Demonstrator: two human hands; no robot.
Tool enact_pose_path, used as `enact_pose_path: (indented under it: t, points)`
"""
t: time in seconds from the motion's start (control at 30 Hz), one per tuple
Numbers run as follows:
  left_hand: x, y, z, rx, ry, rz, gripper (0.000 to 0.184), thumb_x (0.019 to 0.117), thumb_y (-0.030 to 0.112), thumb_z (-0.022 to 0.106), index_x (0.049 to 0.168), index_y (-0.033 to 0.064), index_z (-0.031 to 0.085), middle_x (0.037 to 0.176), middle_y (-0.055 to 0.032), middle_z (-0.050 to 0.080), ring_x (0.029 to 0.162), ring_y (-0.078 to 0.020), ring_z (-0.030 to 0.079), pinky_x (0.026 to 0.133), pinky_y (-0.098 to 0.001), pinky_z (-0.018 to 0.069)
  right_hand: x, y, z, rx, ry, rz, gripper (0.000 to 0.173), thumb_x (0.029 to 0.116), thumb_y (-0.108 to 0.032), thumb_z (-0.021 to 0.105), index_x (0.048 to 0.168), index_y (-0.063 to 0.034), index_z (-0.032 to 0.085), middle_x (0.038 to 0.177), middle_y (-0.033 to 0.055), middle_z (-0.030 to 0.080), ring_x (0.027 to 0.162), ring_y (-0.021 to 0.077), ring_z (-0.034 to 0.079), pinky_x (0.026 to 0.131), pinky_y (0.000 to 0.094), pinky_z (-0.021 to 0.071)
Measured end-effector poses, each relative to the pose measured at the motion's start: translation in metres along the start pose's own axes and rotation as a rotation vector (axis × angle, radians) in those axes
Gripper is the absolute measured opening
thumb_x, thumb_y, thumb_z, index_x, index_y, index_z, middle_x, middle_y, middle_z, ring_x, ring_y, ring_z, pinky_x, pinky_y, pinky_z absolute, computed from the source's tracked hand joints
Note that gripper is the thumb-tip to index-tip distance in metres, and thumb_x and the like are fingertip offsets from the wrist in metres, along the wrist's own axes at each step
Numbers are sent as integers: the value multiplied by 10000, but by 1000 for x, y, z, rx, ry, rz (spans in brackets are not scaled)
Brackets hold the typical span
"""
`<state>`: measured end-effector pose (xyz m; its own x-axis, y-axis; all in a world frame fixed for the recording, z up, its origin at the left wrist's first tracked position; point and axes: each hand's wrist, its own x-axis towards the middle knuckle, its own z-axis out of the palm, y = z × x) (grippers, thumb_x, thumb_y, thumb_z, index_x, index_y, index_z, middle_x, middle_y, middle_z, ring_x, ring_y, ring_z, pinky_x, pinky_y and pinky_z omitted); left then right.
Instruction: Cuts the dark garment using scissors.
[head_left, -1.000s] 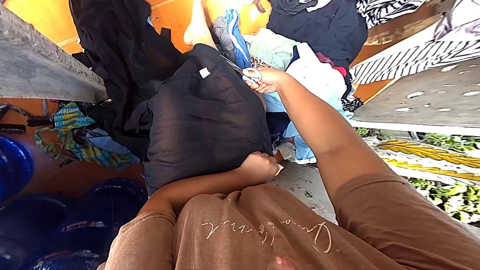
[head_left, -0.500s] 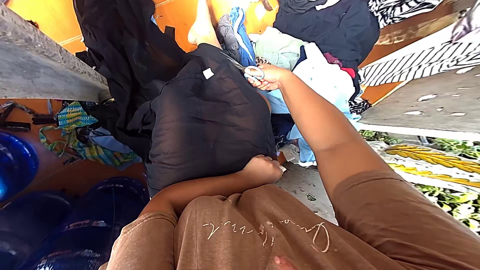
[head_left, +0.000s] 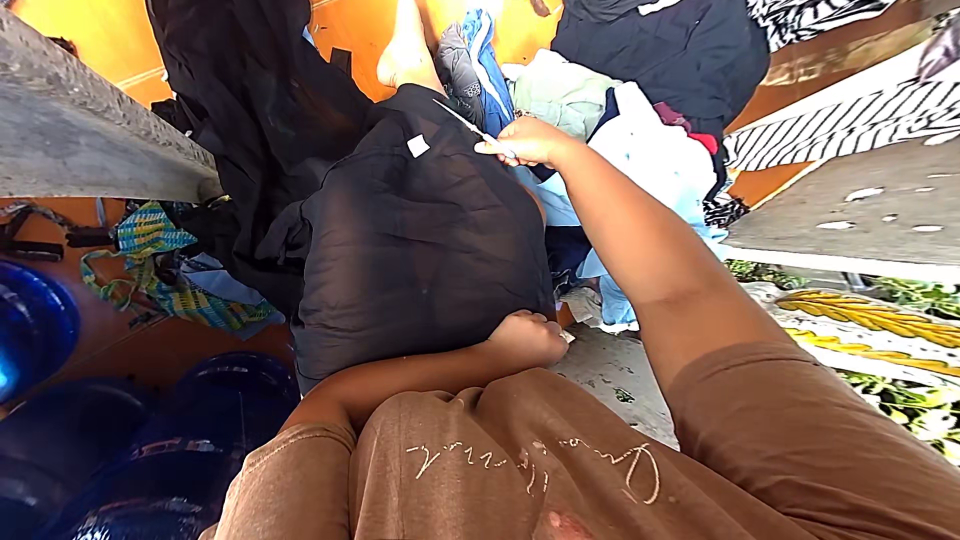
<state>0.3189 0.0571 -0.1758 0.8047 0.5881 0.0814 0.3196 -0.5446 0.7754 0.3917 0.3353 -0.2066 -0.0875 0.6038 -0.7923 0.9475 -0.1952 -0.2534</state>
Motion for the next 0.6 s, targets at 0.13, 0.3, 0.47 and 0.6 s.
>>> enact_pose_path:
  t: [0.13,0.3,0.47,0.6]
  points:
    - [0,-1,2,2,18,6,194,928,2,554,904,-43,742,920,-189,734,897,-333,727,740,-453,535,-8,-11,-2,-263,23,-52,616,1017,-504,586,867,91,636,867,224,620,813,334,589,776,569,444]
    - [0,0,0,8,1,1,199,938,3,550,917,-43,742,936,-189,736,912,-334,728,748,-451,539,-15,-24,-2,-385,25,-30,646,1015,-535,569,858,88,639,897,253,636,881,394,626,789,609,455]
    - [0,0,0,-4,6,0,199,937,4,550,916,-46,742,934,-193,734,913,-334,727,752,-451,536,-17,-21,0,-325,39,-44,579,1035,-471,571,857,73,653,866,217,650,829,339,629,786,571,463]
    - [0,0,-1,-6,-11,-3,202,942,-7,543,921,-56,738,941,-198,733,921,-336,726,762,-453,536,-13,-16,0,-233,51,-43,541,1021,-452,608,813,45,665,777,148,627,731,263,578,731,521,448]
